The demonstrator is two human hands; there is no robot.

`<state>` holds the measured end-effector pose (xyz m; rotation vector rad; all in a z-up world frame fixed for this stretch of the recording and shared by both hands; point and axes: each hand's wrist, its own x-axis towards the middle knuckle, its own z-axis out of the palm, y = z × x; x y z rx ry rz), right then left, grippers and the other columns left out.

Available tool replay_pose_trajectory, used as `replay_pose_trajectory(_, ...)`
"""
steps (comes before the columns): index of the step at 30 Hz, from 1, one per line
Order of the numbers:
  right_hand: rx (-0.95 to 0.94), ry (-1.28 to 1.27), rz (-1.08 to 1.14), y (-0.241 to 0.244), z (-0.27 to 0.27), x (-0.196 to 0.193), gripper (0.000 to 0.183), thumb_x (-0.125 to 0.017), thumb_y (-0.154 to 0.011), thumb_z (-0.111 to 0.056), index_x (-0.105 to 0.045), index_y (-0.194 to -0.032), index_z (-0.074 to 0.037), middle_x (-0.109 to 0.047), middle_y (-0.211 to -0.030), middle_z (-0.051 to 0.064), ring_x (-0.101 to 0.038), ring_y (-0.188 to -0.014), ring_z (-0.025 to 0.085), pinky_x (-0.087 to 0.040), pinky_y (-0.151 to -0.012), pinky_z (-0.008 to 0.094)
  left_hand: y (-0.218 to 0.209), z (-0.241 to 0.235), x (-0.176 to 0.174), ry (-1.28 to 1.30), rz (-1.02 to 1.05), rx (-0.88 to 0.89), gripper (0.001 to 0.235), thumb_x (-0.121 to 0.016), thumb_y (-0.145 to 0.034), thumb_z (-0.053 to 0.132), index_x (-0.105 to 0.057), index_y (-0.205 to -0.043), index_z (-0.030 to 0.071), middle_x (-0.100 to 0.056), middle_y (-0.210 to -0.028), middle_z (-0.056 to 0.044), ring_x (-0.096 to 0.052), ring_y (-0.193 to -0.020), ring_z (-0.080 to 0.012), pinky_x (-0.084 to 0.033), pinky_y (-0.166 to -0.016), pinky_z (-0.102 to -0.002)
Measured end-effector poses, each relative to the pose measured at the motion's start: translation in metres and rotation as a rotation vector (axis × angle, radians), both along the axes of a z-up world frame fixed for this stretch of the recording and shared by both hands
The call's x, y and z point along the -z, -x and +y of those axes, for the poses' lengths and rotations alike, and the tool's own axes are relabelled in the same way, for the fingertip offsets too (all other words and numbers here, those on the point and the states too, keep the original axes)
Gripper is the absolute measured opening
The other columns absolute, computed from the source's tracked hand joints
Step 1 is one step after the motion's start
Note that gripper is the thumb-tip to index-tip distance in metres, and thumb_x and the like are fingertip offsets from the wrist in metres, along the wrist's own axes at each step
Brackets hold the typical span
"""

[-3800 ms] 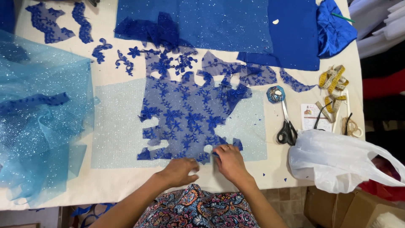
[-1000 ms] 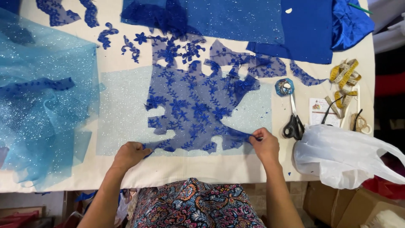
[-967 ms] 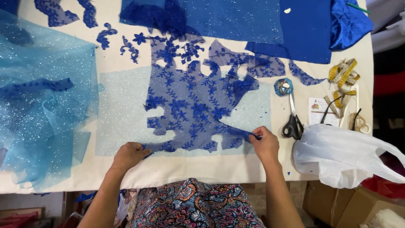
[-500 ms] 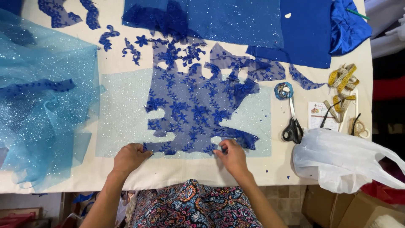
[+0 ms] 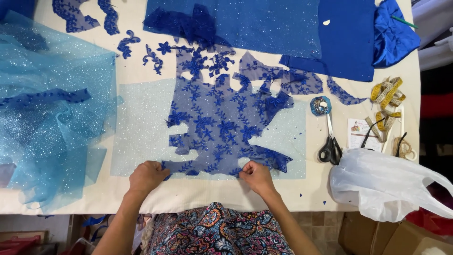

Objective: The person arranges and smooths a blue floral lace fabric on a light blue glittery base fabric on a table. They repeatedly lift, reposition, and flatten the lace to align the pattern, handling the fabric by hand throughout the clip.

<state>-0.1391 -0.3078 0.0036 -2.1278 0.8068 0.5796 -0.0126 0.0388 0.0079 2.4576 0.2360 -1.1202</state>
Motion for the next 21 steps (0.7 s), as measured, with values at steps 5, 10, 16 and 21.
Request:
replay_pose_trajectory(5, -0.058, 0.056, 0.124, -0.008, 0.006, -0.017, 0.025, -0.077, -0.072, -0.034, -0.074, -0.09, -0.016, -0.077, -0.088, 0.002, -0.074, -0.093, 0.025, -0.056, -0.074, 0.034, 0.001, -0.007, -0.018, -0.079, -0.011, 0.068, 0.026, -0.072, -0.083, 0.036, -0.077, -0.073, 0.012, -0.074, -0.078, -0.013, -0.075, -0.086, -0.0319, -0.054, -0.073, -0.037)
replay_pose_trajectory(10, -0.252, 0.12, 0.238, -0.013, 0.0, -0.019, 0.025, -0.074, -0.073, -0.039, -0.075, -0.09, -0.02, -0.078, -0.094, 0.001, -0.073, -0.1, 0.027, -0.057, -0.079, 0.036, -0.006, -0.007, -0.042, -0.12, -0.011, 0.089, 0.024, -0.071, -0.084, 0.036, -0.079, -0.078, 0.014, -0.075, -0.082, -0.012, -0.075, -0.089, -0.0315, -0.055, -0.076, -0.037)
replay_pose_trajectory(16, -0.608, 0.298, 0.323, -0.063, -0.004, -0.092, 0.018, -0.067, -0.081, -0.037, -0.076, -0.093, -0.028, -0.078, -0.102, 0.004, -0.071, -0.106, 0.032, -0.055, -0.088, 0.042, -0.034, -0.001, -0.047, -0.247, 0.002, 0.234, 0.028, -0.077, -0.081, 0.038, -0.079, -0.098, 0.015, -0.075, -0.101, -0.01, -0.071, -0.104, -0.0283, -0.053, -0.088, -0.041)
replay_pose_trajectory(21, -0.599, 0.345, -0.365, -0.118, 0.023, -0.061, 0.016, -0.061, -0.093, -0.032, -0.07, -0.104, -0.024, -0.074, -0.1, 0.007, -0.069, -0.102, 0.034, -0.056, -0.086, 0.048, -0.061, -0.037, -0.079, -0.097, -0.254, 0.286, 0.033, -0.077, -0.085, 0.027, -0.073, -0.114, 0.012, -0.071, -0.11, -0.011, -0.067, -0.11, -0.028, -0.055, -0.09, -0.04)
